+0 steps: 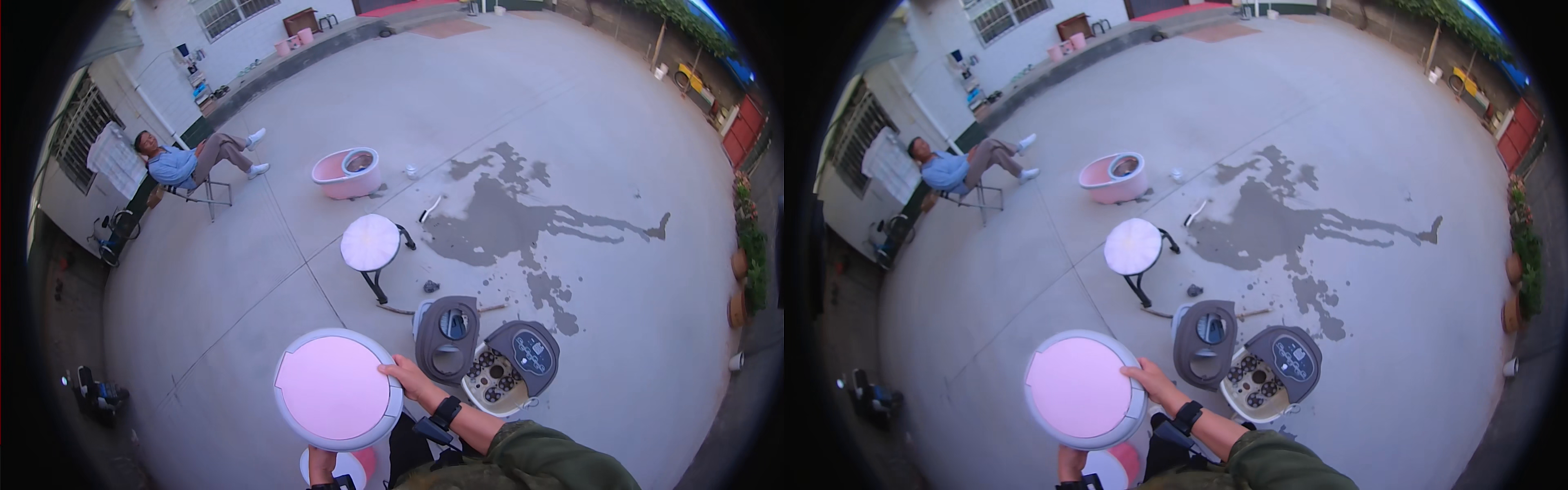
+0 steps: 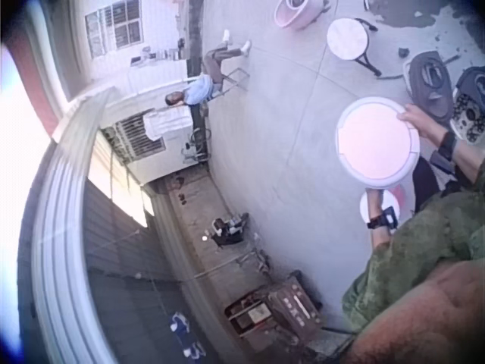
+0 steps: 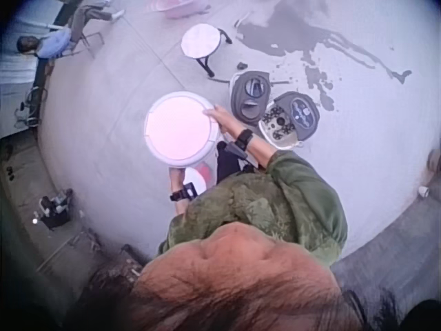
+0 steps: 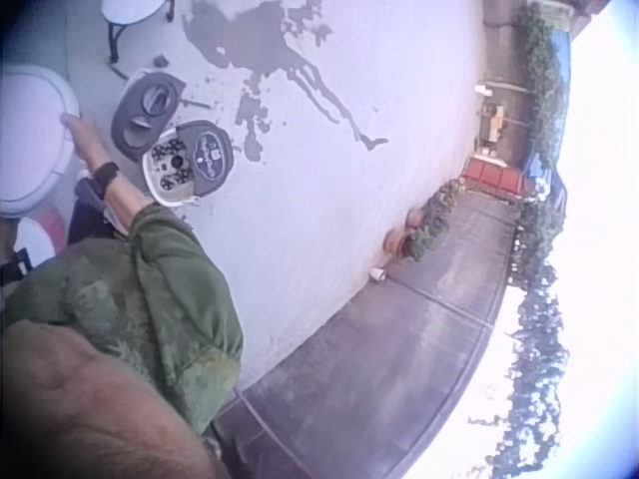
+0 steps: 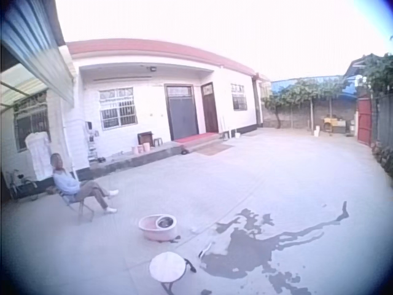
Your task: The person handles parts of a foot massager by hand, removing a pink lid and a grey frame before placing a white bucket and a blue container onto the base of the unit.
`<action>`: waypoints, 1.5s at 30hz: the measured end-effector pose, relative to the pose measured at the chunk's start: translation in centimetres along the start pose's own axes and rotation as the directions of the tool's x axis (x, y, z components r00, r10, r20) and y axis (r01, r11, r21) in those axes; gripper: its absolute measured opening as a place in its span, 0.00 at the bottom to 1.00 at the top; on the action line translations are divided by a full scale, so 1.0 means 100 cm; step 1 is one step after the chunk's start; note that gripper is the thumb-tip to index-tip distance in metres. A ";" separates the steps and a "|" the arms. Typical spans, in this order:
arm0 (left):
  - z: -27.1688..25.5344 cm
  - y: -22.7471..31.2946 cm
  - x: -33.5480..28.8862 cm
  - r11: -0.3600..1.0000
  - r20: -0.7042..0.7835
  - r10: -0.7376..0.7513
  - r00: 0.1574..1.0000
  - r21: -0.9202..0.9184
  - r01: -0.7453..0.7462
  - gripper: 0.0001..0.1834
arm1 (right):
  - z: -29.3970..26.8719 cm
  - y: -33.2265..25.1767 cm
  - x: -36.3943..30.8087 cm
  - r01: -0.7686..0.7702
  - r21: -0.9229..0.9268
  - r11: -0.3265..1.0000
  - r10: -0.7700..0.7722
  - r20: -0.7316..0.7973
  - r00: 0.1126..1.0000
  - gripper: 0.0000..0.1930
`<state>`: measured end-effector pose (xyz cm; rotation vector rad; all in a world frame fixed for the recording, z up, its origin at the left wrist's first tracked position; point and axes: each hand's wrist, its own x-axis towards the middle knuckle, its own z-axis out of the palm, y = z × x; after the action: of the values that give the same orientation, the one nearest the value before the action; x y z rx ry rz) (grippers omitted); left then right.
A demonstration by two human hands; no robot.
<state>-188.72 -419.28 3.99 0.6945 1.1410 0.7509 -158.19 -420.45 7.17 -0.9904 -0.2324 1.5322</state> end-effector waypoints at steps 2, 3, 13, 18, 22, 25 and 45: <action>-0.007 0.014 0.009 0.992 0.029 0.042 0.999 0.117 -0.045 0.24 | 0.022 0.003 0.029 0.011 -0.144 0.990 -0.012 -0.004 1.000 0.21; -0.014 0.022 0.016 0.962 0.061 0.059 0.996 0.261 -0.073 0.24 | 0.034 0.008 0.043 0.019 -0.182 0.983 -0.016 0.022 1.000 0.21; -0.130 0.118 0.139 0.999 -0.004 0.023 1.000 -0.047 -0.023 0.24 | 0.194 0.014 0.198 0.157 -0.658 0.737 -0.138 0.080 0.987 0.24; -0.111 0.210 0.161 0.940 0.034 0.231 0.972 0.249 -0.232 0.24 | 0.255 -0.036 0.234 0.207 -0.597 0.775 -0.133 0.166 0.977 0.23; -0.089 0.261 0.212 0.951 0.057 0.253 0.966 0.171 -0.260 0.24 | 0.257 -0.066 0.290 0.262 -0.493 0.829 -0.191 0.190 0.963 0.27; -0.079 0.286 0.254 0.964 0.023 0.266 0.964 0.019 -0.267 0.24 | 0.259 -0.092 0.337 0.275 -0.404 0.873 -0.191 0.235 0.953 0.27; -0.059 0.457 0.556 0.936 -0.160 0.239 0.958 -0.223 -0.271 0.23 | 0.387 -0.211 0.667 0.252 -0.361 0.898 -0.111 0.368 0.923 0.23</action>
<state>-188.82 -347.23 9.64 0.5985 1.0639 1.1520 -162.92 -341.05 14.89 -0.9796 -0.8965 1.5005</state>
